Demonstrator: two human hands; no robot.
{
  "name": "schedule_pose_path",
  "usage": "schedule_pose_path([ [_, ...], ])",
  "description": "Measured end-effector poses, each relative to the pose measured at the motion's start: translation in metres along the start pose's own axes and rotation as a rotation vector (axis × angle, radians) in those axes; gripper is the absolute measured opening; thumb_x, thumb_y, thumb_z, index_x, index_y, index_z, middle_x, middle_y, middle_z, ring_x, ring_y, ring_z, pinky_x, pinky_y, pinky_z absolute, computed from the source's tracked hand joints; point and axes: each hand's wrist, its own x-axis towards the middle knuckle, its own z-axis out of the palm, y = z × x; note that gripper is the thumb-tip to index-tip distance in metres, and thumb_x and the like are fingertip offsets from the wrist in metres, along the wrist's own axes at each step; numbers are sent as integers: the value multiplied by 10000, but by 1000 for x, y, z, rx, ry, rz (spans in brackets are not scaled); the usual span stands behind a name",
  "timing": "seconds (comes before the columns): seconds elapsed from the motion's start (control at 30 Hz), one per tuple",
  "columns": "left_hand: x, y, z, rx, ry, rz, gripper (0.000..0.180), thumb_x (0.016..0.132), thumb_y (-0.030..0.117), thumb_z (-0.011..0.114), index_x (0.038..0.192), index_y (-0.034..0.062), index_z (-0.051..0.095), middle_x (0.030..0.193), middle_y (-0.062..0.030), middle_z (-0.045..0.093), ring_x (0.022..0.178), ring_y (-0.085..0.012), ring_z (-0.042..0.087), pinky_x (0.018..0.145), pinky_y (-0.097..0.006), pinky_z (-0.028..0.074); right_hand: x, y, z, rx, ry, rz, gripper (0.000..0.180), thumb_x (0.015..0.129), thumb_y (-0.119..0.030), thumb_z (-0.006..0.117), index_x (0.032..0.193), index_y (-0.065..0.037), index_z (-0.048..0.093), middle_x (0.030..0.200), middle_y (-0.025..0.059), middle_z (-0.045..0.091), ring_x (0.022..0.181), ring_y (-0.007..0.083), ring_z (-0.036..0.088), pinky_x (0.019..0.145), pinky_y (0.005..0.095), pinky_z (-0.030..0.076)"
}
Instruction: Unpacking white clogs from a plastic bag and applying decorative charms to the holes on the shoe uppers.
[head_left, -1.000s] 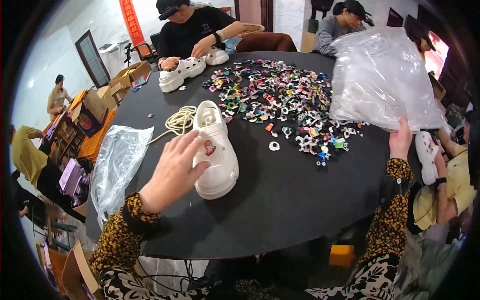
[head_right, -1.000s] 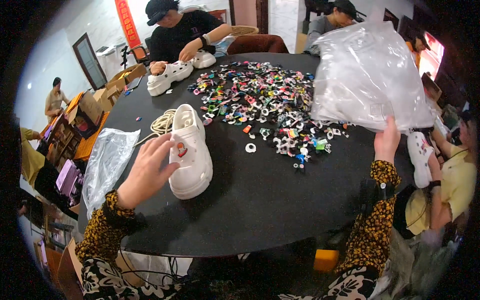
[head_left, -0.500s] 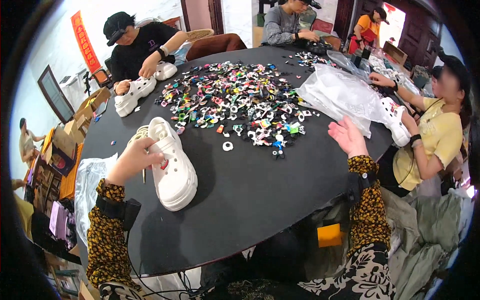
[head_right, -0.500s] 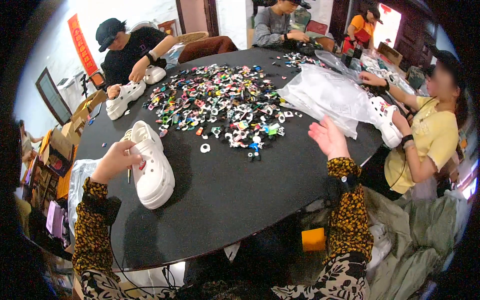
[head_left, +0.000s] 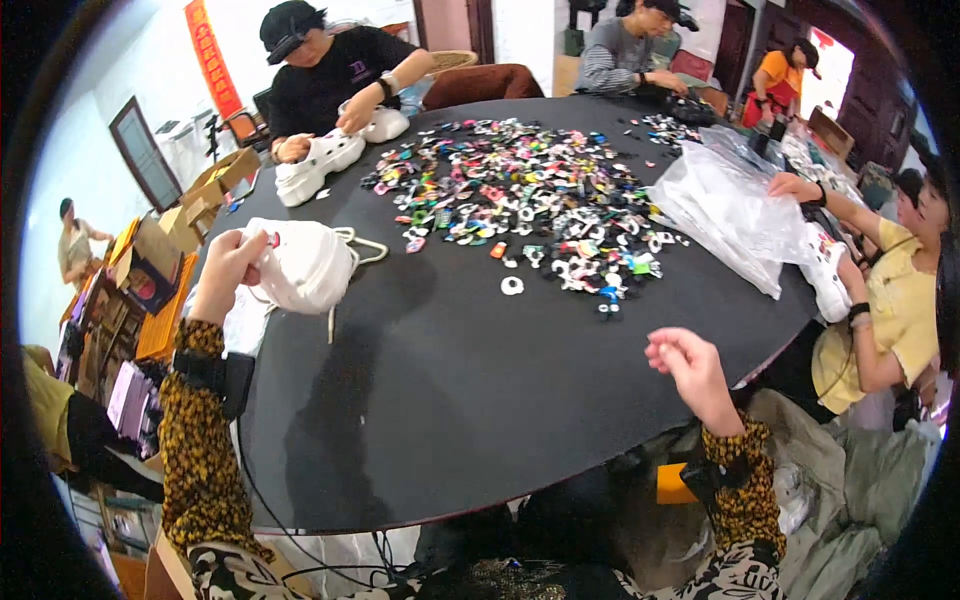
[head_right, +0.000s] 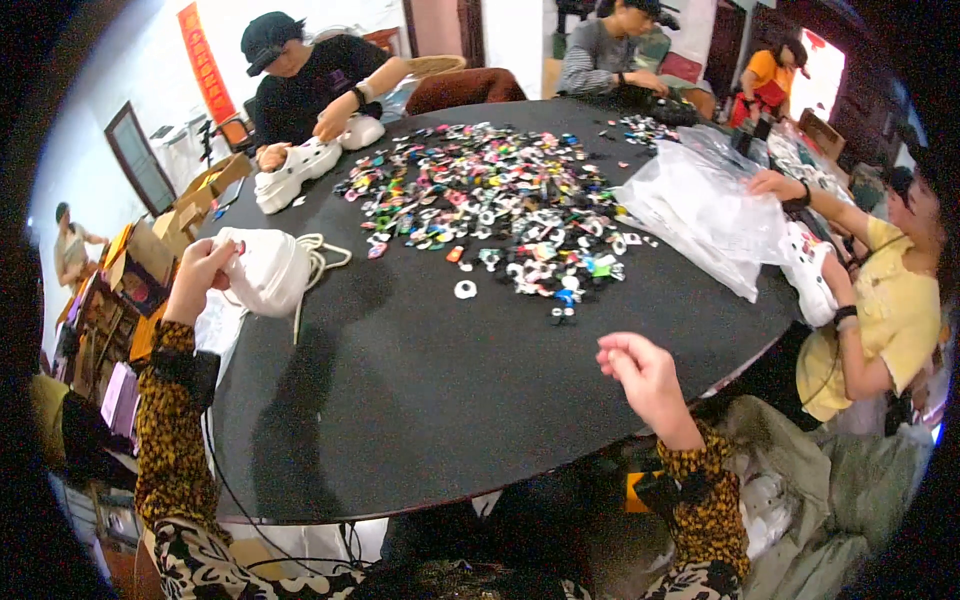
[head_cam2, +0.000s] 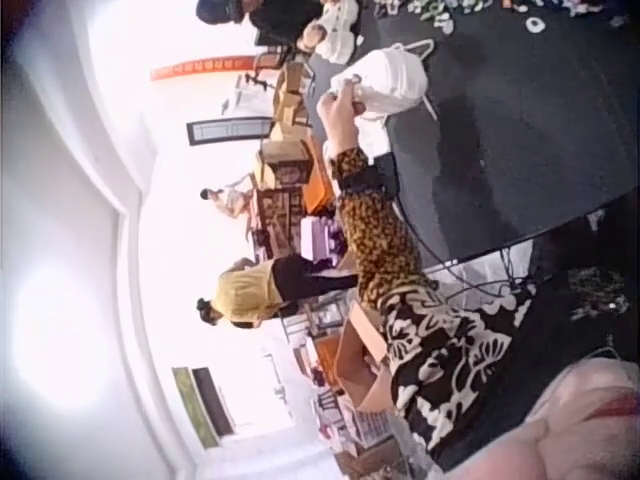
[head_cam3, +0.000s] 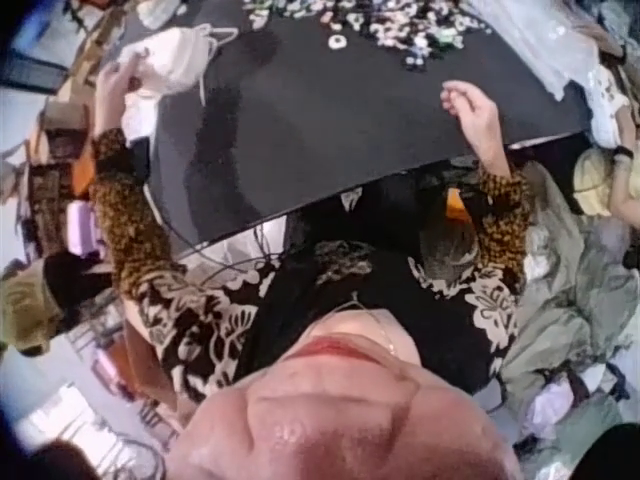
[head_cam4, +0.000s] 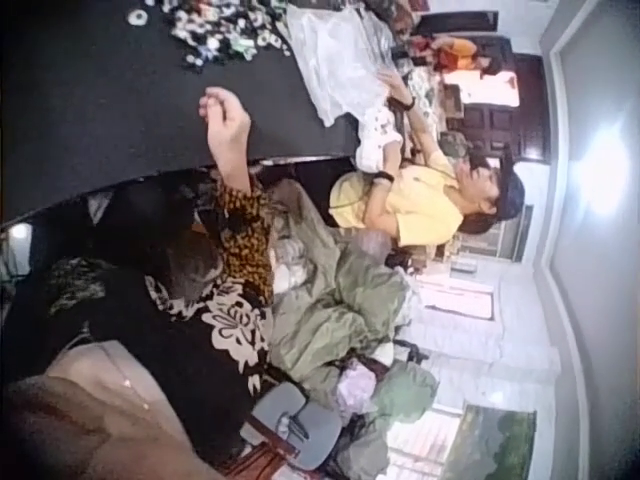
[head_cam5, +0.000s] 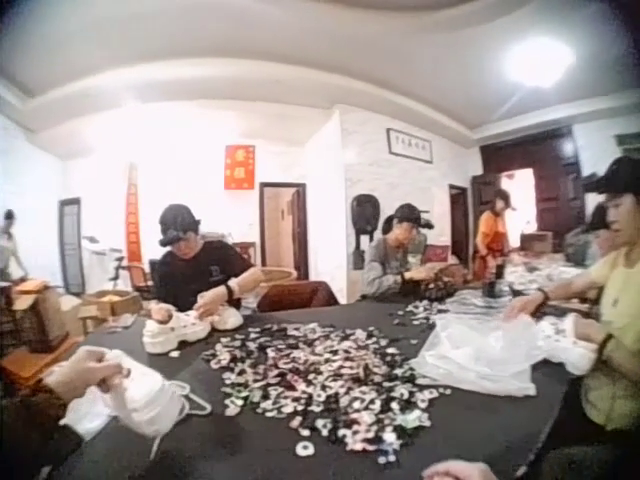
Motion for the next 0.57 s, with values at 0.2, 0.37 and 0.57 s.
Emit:
schedule_pose_path([
  [0.2, 62, -103, -27, 438, 355, 55, 364, 827, 327, 669, 713, -10, 590, 566, -51, 525, 438, -128, 502, 398, -277, 393, -15, 29, 25, -176, 140, -283, 146, 901, 20, 547, 1003, 21, 651, 911, 83, 665, 803, 140, 640, 720, 255, 511],
  [0.37, 111, -187, -52, 289, 337, 61, 410, 904, 428, 619, 754, 50, 569, 579, 8, 514, 468, -76, 447, 425, -247, 334, -20, 17, 24, -201, 155, -294, 141, 875, 45, 561, 984, 12, 644, 934, 99, 649, 802, 161, 644, 708, 267, 518],
  [0.57, 105, -260, -93, 102, -118, 133, 471, 954, 260, 556, 1317, -36, 508, 1202, -170, 595, 960, -205, 607, 887, -337, 469, -20, 35, 20, -344, 213, -439, 122, 851, -9, 599, 958, -34, 651, 948, 128, 664, 866, 302, 643, 761, 367, 519],
])
